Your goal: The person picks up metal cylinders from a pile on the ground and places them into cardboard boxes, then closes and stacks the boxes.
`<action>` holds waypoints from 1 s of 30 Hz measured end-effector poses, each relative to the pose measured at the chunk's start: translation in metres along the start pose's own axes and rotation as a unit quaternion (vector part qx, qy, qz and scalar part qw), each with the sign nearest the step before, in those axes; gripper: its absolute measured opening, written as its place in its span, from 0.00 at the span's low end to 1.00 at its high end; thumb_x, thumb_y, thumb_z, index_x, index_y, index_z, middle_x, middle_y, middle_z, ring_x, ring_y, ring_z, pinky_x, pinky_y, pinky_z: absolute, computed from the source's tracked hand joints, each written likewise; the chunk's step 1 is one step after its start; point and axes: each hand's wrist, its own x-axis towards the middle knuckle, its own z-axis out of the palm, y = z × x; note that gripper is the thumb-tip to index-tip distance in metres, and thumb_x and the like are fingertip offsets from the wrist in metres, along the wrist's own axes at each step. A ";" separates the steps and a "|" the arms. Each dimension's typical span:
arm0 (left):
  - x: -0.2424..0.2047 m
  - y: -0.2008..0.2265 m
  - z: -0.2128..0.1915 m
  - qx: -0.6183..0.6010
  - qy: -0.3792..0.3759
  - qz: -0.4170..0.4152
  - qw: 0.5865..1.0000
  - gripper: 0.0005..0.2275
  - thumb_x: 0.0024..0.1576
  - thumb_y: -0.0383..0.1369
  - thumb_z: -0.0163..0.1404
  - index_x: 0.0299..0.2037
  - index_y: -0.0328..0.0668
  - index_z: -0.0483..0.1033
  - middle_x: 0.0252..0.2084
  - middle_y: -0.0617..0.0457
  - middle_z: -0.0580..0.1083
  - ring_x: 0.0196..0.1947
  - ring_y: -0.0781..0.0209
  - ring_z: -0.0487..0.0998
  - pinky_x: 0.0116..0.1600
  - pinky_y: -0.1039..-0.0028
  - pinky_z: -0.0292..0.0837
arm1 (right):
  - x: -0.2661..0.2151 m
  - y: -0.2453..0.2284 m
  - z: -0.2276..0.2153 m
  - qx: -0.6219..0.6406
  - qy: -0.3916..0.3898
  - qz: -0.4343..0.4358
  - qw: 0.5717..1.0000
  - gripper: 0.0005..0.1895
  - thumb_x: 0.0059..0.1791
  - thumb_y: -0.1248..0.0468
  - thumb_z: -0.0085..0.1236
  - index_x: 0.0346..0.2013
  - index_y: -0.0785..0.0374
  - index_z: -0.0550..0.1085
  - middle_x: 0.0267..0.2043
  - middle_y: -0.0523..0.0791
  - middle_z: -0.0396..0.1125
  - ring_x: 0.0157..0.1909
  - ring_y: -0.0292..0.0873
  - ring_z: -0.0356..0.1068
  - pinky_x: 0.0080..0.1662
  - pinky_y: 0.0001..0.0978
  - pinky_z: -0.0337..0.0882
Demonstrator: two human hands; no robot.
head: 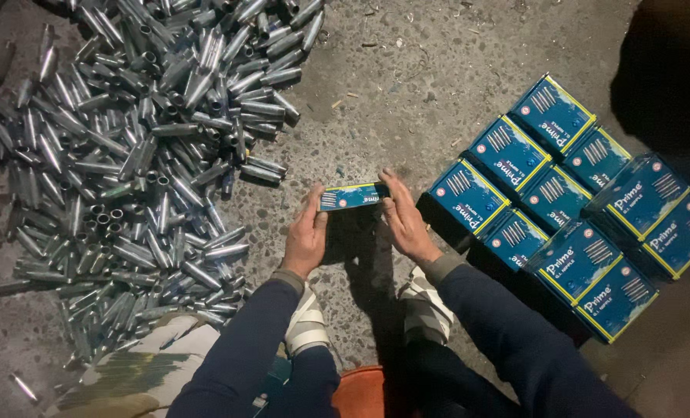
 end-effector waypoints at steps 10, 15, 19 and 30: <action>0.008 0.013 -0.008 -0.020 0.013 -0.026 0.999 0.20 0.70 0.36 0.43 0.70 0.36 0.66 0.70 0.30 0.66 0.72 0.30 0.62 0.72 0.44 0.60 | 0.006 0.001 -0.005 0.025 0.001 0.045 0.999 0.25 0.63 0.54 0.35 0.73 0.55 0.66 0.75 0.60 0.56 0.76 0.71 0.48 0.72 0.71 0.48; 0.015 0.004 -0.013 -0.077 0.005 -0.050 0.996 0.18 0.69 0.36 0.45 0.65 0.32 0.70 0.65 0.30 0.71 0.69 0.29 0.67 0.69 0.46 0.66 | 0.005 0.004 -0.006 0.062 0.005 0.081 0.995 0.24 0.64 0.53 0.33 0.73 0.54 0.66 0.74 0.57 0.58 0.77 0.68 0.50 0.71 0.71 0.49; 0.020 -0.032 -0.008 -0.221 0.022 -0.097 0.970 0.21 0.65 0.31 0.52 0.68 0.37 0.66 0.66 0.34 0.71 0.70 0.38 0.67 0.70 0.52 0.66 | 0.021 -0.008 -0.018 0.092 -0.009 0.113 0.989 0.25 0.62 0.52 0.45 0.73 0.56 0.67 0.65 0.58 0.67 0.72 0.66 0.59 0.69 0.66 0.57; 0.052 -0.060 -0.013 -0.088 -0.003 -0.237 0.968 0.14 0.58 0.34 0.64 0.52 0.48 0.77 0.43 0.52 0.84 0.54 0.60 0.82 0.62 0.62 0.75 | 0.052 0.073 0.004 0.261 0.052 0.227 0.937 0.13 0.51 0.58 0.72 0.42 0.64 0.80 0.35 0.45 0.75 0.37 0.38 0.73 0.35 0.30 0.74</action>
